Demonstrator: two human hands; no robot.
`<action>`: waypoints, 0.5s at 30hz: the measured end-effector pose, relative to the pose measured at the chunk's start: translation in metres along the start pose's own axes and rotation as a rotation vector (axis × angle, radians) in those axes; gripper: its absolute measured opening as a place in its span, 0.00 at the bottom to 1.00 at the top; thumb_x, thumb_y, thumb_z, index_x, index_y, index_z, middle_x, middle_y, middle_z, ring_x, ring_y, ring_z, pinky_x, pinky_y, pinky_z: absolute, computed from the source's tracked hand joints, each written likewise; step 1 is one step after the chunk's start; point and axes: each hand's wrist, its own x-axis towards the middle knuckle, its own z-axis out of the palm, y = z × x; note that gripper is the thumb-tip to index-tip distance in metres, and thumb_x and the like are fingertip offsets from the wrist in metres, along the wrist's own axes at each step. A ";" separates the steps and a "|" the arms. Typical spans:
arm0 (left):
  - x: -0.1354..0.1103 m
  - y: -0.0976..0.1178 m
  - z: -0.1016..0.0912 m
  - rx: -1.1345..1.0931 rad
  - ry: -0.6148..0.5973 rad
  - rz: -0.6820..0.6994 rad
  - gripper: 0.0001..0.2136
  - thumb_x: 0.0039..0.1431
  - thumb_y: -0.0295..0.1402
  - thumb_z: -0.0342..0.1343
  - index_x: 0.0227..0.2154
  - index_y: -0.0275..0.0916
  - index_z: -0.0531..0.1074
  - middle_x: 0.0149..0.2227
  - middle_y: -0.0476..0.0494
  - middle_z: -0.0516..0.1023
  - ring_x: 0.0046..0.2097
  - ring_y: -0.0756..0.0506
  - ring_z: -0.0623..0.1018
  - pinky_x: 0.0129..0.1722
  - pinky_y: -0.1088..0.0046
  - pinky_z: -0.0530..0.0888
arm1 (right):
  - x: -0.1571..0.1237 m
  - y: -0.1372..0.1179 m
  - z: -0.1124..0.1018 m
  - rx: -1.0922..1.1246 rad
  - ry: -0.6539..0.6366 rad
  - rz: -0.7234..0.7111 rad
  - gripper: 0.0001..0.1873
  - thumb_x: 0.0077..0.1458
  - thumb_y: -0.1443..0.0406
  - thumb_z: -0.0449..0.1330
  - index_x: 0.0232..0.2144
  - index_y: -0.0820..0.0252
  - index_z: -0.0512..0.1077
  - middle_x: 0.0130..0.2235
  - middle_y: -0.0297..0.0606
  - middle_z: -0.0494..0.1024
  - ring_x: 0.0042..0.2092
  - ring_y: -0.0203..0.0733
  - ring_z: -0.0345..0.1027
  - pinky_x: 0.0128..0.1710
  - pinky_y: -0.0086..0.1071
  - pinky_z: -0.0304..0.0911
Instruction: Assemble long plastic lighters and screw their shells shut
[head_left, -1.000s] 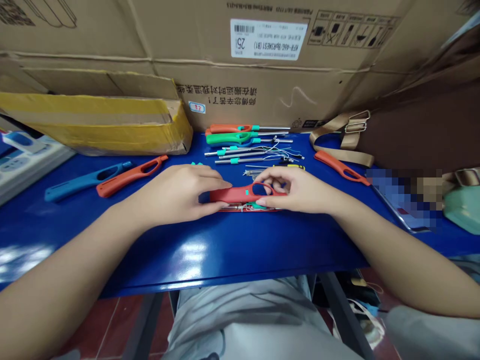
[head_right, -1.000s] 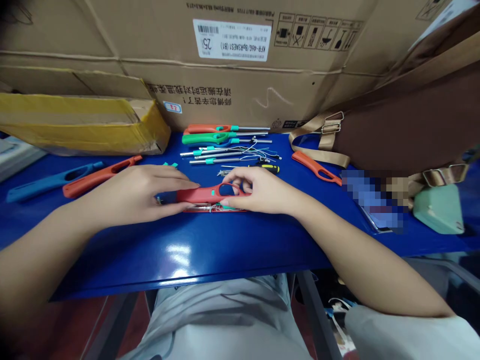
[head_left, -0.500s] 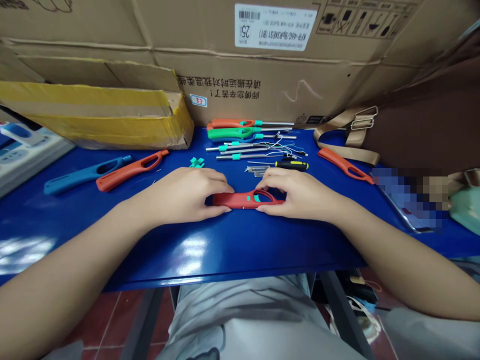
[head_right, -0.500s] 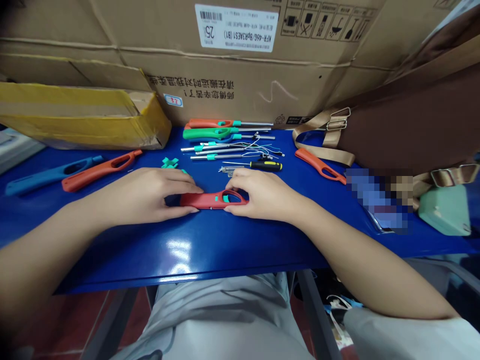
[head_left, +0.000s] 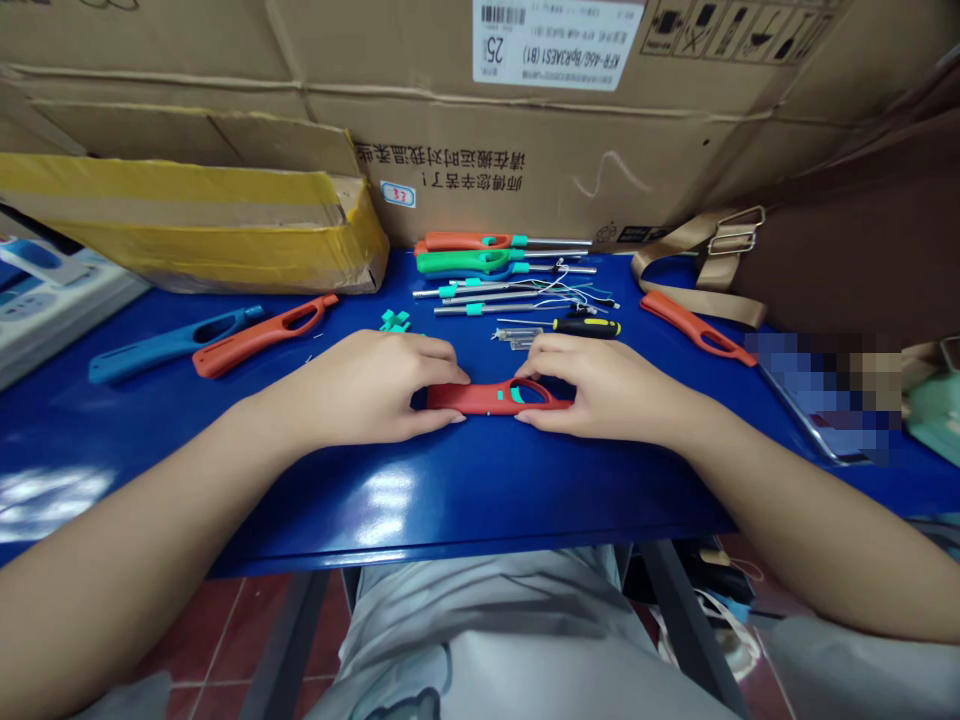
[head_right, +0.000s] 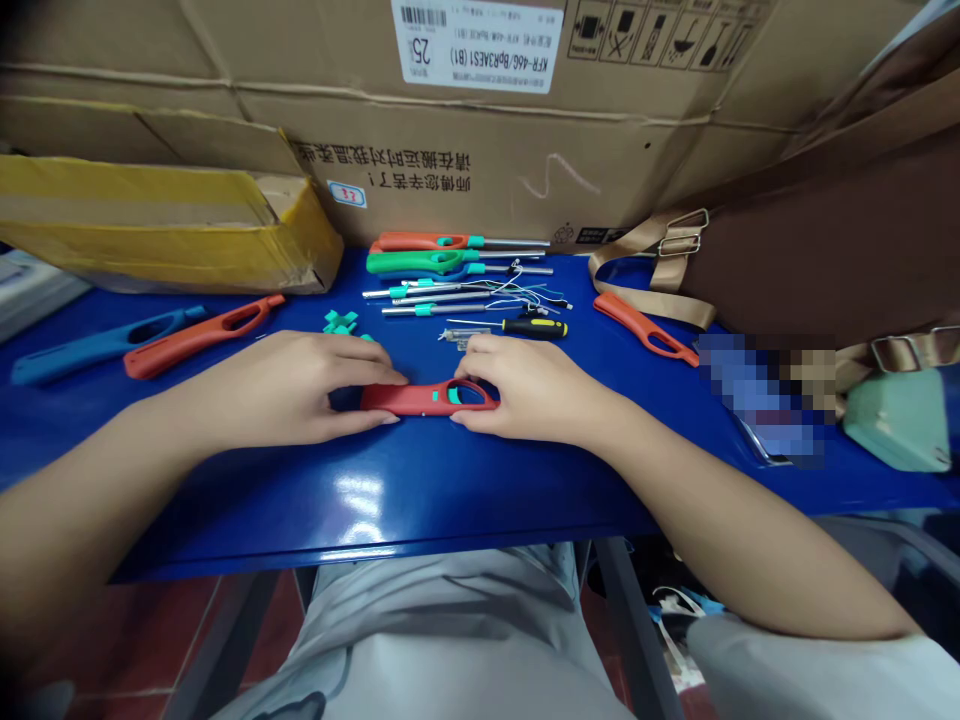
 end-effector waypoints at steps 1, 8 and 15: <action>0.000 0.000 0.000 0.003 -0.005 -0.007 0.14 0.65 0.44 0.57 0.48 0.45 0.79 0.48 0.47 0.82 0.45 0.41 0.82 0.38 0.69 0.72 | 0.000 0.000 0.000 -0.002 -0.001 0.002 0.15 0.58 0.56 0.65 0.44 0.57 0.78 0.43 0.35 0.78 0.44 0.42 0.73 0.37 0.32 0.61; 0.001 0.002 0.003 0.035 -0.043 -0.046 0.12 0.64 0.42 0.58 0.46 0.45 0.79 0.47 0.48 0.82 0.44 0.43 0.82 0.38 0.69 0.73 | 0.000 -0.004 0.002 -0.068 -0.020 -0.013 0.15 0.59 0.57 0.65 0.46 0.58 0.78 0.43 0.37 0.78 0.43 0.42 0.73 0.35 0.31 0.59; 0.002 0.007 0.008 0.116 -0.006 -0.002 0.11 0.63 0.36 0.57 0.45 0.40 0.79 0.42 0.43 0.82 0.41 0.42 0.82 0.36 0.69 0.72 | -0.002 -0.002 0.001 -0.238 -0.020 -0.123 0.13 0.62 0.61 0.60 0.44 0.61 0.80 0.43 0.42 0.80 0.45 0.48 0.73 0.37 0.35 0.60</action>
